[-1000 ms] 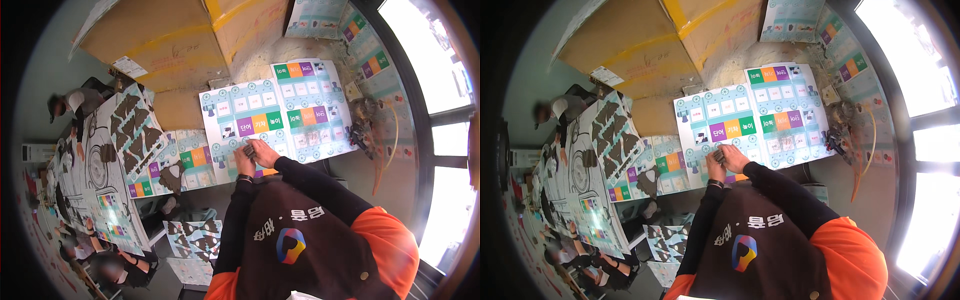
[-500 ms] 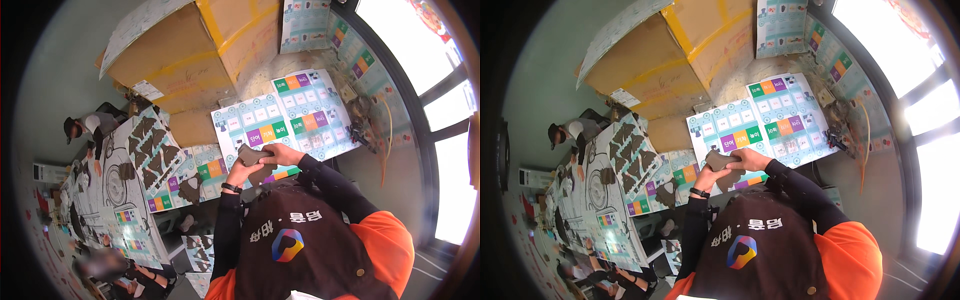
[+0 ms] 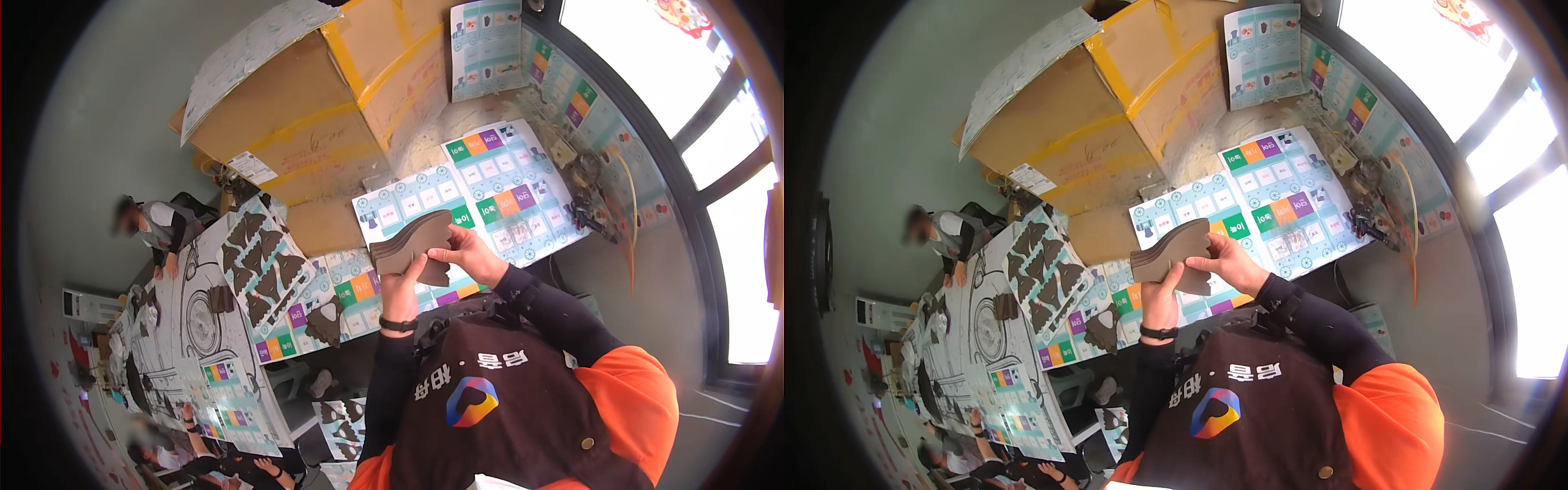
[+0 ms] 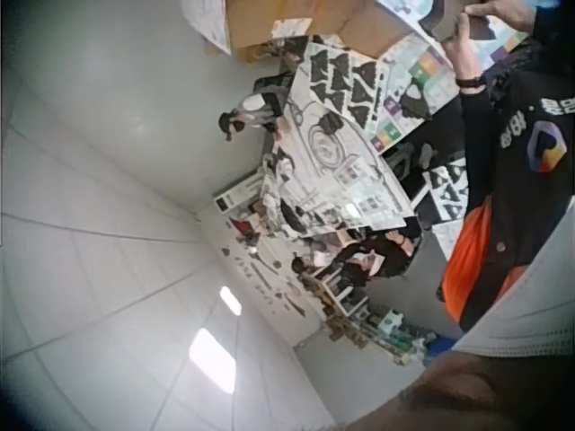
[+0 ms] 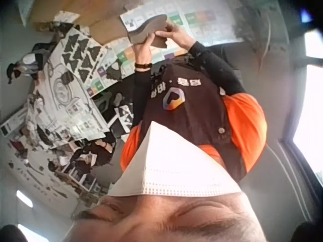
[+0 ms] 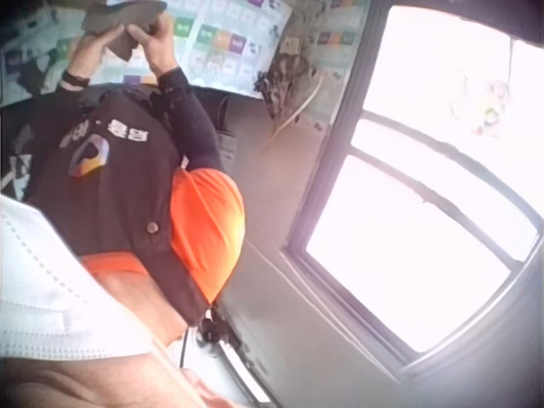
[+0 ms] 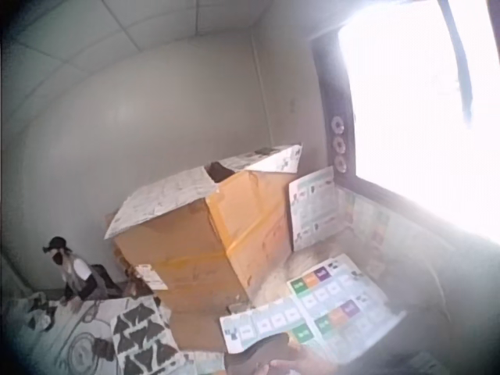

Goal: Assembling and gluing components of shoe uppers at a workstation.

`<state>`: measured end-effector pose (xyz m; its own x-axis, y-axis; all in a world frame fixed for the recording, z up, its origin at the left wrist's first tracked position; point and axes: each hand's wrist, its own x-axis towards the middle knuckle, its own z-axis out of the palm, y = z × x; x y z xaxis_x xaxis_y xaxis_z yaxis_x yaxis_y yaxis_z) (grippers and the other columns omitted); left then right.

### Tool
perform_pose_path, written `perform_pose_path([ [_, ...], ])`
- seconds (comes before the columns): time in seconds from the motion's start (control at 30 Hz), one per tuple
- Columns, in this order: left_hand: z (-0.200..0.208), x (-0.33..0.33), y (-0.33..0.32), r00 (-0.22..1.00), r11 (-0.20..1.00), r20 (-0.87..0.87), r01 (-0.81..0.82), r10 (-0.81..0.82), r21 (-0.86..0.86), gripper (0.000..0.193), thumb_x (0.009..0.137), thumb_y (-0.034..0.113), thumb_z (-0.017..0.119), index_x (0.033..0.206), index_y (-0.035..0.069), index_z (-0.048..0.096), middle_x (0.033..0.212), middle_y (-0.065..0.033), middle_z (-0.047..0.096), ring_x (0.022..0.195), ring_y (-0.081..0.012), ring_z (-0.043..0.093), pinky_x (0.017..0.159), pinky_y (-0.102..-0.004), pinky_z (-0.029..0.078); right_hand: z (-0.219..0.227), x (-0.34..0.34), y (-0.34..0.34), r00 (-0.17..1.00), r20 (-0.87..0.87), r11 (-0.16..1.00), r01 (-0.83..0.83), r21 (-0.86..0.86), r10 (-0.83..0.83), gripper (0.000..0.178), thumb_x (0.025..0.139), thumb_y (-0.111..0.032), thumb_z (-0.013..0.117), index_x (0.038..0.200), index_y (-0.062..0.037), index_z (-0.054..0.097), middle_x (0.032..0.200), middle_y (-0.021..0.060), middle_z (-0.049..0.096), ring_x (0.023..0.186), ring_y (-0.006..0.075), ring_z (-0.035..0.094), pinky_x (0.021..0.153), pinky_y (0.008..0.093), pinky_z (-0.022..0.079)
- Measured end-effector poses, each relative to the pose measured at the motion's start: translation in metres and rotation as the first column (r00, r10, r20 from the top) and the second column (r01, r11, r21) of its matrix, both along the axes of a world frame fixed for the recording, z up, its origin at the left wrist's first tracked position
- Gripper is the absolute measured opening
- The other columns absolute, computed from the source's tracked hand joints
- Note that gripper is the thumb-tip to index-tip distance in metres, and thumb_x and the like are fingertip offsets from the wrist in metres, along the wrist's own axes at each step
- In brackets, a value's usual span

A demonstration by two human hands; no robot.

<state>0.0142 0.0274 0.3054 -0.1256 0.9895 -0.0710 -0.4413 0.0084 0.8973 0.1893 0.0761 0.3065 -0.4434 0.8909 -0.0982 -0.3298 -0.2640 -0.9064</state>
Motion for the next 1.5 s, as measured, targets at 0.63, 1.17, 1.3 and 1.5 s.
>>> perform_pose_path([
  [0.63,0.007,-0.017,-0.015,0.911,0.987,-0.379,-0.155,0.161,0.045,0.032,0.082,0.002,0.083,0.105,-0.001,0.061,0.099,-0.0048,0.071,0.086,-0.0060,0.064,0.077,-0.0211,0.051,0.044,0.013,-0.036,0.809,0.555,0.933,-0.023,0.360,-0.194,0.043,0.082,-0.023,0.085,0.108,0.0049,0.067,0.097,0.0133,0.074,0.090,0.0146,0.069,0.078,0.0317,0.055],
  [1.17,0.014,-0.014,-0.004,0.821,0.993,-0.559,-0.114,0.112,0.031,0.044,0.075,0.016,0.092,0.095,0.003,0.055,0.085,-0.0034,0.067,0.071,-0.0096,0.062,0.062,-0.0248,0.049,0.031,0.034,-0.019,0.980,0.197,1.000,-0.026,-0.007,0.027,0.031,0.086,-0.009,0.080,0.114,0.0001,0.071,0.103,0.0059,0.076,0.090,0.0107,0.067,0.083,0.0288,0.054],
  [1.3,0.013,0.006,-0.001,0.629,0.944,-0.706,-0.247,0.327,0.217,0.046,0.073,0.017,0.093,0.093,0.003,0.054,0.080,-0.0041,0.066,0.070,-0.0083,0.061,0.061,-0.0262,0.050,0.037,0.028,-0.026,0.796,0.560,0.932,0.015,0.362,-0.230,0.036,0.087,-0.014,0.080,0.116,0.0039,0.069,0.099,0.0078,0.077,0.085,0.0101,0.068,0.080,0.0290,0.055],
  [1.5,0.027,-0.037,-0.003,0.982,0.993,-0.170,0.068,-0.085,-0.101,0.038,0.079,0.002,0.086,0.103,0.001,0.057,0.092,-0.0050,0.071,0.080,-0.0100,0.066,0.073,-0.0241,0.053,0.040,0.044,-0.007,0.957,0.288,0.975,-0.106,0.197,0.046,0.036,0.085,-0.010,0.081,0.117,0.0011,0.069,0.106,0.0064,0.075,0.095,0.0119,0.066,0.087,0.0298,0.053],
])
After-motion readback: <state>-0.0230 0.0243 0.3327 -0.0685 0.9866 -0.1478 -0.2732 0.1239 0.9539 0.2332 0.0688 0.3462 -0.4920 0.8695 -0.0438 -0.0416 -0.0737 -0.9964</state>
